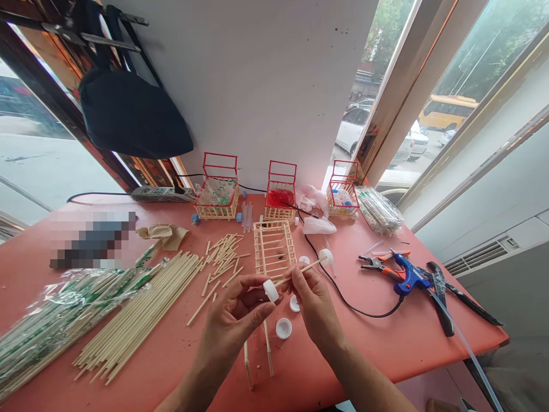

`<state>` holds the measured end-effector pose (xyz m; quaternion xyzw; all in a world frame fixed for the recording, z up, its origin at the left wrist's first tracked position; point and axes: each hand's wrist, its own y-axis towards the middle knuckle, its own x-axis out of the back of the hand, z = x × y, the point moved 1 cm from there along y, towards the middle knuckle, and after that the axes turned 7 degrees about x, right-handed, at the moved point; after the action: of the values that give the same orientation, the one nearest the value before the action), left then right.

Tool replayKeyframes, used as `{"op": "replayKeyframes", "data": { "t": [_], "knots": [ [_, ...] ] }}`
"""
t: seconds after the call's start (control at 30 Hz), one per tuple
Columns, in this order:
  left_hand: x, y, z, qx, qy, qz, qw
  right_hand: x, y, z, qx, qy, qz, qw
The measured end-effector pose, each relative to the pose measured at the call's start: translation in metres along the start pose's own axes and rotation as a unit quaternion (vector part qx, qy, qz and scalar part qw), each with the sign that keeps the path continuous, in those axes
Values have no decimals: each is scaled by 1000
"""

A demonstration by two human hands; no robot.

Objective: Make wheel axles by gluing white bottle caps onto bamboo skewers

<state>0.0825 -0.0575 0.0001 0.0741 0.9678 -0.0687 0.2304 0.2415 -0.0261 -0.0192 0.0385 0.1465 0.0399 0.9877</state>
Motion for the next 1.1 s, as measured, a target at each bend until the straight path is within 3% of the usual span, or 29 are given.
{"op": "replayKeyframes", "data": {
  "t": [0.43, 0.73, 1.1],
  "knots": [
    [0, 3, -1, 37, -71, -11, 997, -2, 0, 5, 4, -19, 7, 1000],
    [-2, 3, 0, 20, -78, -42, 996, -1, 0, 4, 15, -46, 21, 999],
    [4, 7, 2, 25, -62, -9, 998, 0, -2, 3, 15, -48, 25, 998]
  ]
}}
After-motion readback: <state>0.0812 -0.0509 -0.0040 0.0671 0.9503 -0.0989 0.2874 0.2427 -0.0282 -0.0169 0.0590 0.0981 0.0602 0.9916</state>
